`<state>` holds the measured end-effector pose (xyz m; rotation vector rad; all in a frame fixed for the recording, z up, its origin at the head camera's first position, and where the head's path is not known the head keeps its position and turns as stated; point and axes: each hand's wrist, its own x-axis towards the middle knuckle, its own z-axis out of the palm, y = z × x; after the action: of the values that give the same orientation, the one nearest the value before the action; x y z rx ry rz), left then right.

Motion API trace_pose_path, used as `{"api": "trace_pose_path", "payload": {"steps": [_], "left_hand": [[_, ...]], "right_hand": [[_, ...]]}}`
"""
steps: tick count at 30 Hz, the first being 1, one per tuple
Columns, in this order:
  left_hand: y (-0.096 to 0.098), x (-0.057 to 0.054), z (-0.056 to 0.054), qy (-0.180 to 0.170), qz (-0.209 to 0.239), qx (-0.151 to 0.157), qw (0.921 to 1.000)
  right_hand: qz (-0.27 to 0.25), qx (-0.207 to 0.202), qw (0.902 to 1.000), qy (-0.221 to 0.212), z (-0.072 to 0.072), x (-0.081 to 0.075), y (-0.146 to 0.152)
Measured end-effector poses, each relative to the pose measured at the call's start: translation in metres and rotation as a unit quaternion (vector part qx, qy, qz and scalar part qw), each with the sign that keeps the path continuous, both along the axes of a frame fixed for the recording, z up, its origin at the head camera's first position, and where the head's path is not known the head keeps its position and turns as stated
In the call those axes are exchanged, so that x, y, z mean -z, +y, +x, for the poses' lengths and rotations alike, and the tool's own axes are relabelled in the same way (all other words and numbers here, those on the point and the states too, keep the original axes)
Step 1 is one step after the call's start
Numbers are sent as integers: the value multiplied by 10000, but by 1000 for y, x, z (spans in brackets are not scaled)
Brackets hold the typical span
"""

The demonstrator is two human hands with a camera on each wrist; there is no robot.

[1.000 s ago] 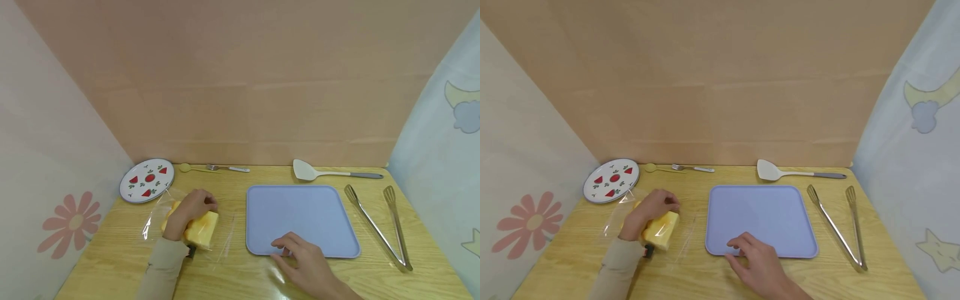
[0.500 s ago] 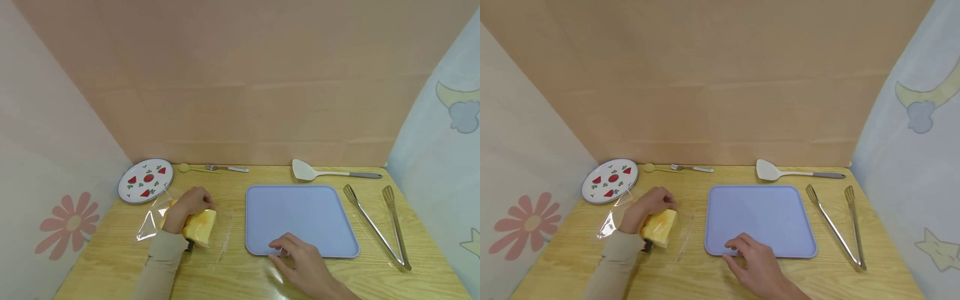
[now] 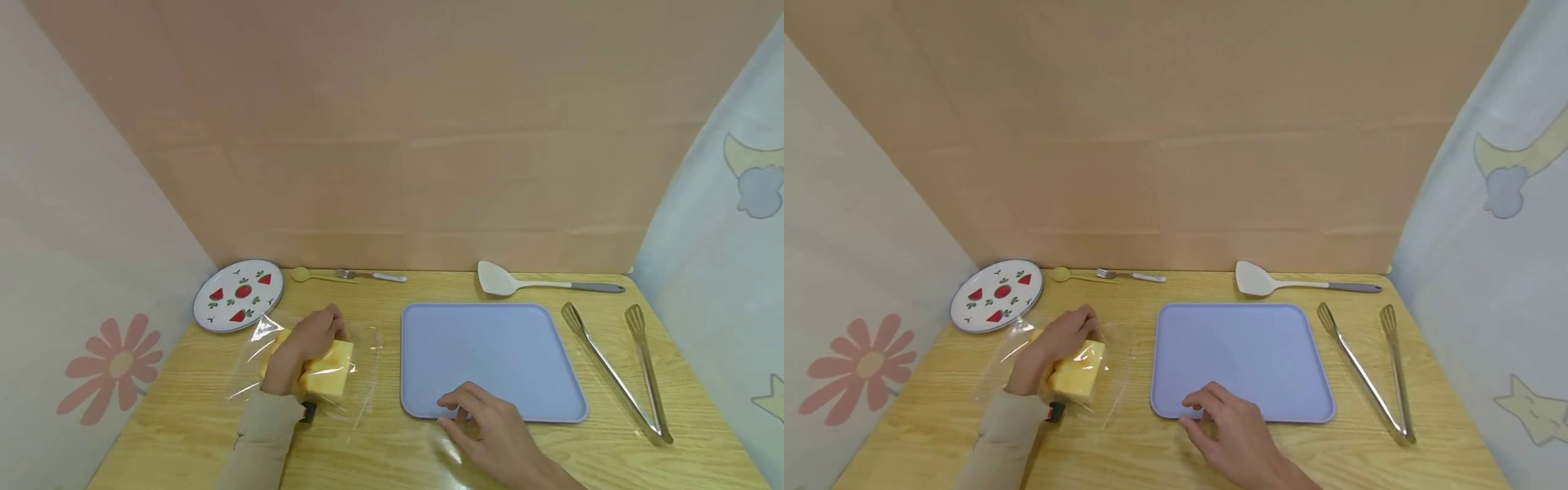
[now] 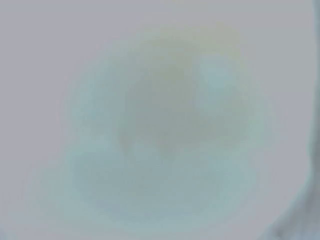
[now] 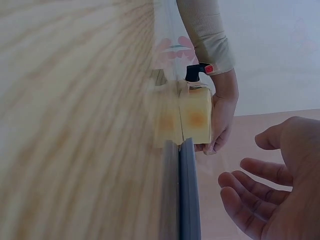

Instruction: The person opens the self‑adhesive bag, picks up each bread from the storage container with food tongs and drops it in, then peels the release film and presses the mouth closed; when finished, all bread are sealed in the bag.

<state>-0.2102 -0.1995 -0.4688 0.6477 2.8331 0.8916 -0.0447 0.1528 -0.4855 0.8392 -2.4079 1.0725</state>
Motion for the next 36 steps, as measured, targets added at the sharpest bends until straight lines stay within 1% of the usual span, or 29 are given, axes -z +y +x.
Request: {"api": "trace_pose_path", "payload": {"steps": [1, 4, 5, 8, 12, 16, 18, 20, 22, 24, 27, 29, 31, 33, 36], "left_hand": [[-1, 1, 2, 112, 67, -2, 9999], [-1, 2, 5, 239, 199, -153, 9994], [0, 1, 6, 193, 256, -252, 9992], [2, 2, 7, 301, 257, -606, 9974], [5, 3, 9, 574, 384, -992, 9927], [7, 1, 12, 791, 776, -1296, 9854], [8, 1, 13, 942, 1005, -1474, 9794], [9, -1, 15, 1083, 1253, -1676, 9718], [11, -2, 15, 1242, 1540, -1870, 9622], [14, -5, 16, 1372, 1907, -2012, 9510], [17, -7, 17, 1427, 2439, -2084, 9363], [19, -8, 18, 1398, 2734, -2054, 9293], [21, -7, 19, 1326, 2938, -2037, 9244], [24, -7, 19, 1319, 3110, -2033, 9190], [29, -6, 20, 1322, 3352, -2093, 9090]], "right_hand": [[-5, -2, 10000, -7, 0, 0, 0], [-33, -22, 10000, -43, 0, 0, -1], [-40, -27, 10000, -50, 0, 0, -1], [-54, -39, 9999, -87, 0, -1, -2], [-40, 18, 9999, -130, -1, -2, -2], [-22, 134, 9997, -192, -5, -5, -3], [-22, 193, 9994, -270, -7, -7, -3], [-8, 237, 9992, -311, -9, -8, -3], [-31, 249, 9989, -394, -11, -10, -4], [-61, 228, 9989, -404, -13, -11, -6], [-119, 163, 9988, -445, -17, -11, -10], [-189, 126, 9983, -540, -20, -11, -13], [-317, 88, 9965, -767, -24, -12, -18], [-519, 68, 9927, -1087, -27, -13, -23], [-902, 43, 9818, -1668, -33, -15, -32]]}}
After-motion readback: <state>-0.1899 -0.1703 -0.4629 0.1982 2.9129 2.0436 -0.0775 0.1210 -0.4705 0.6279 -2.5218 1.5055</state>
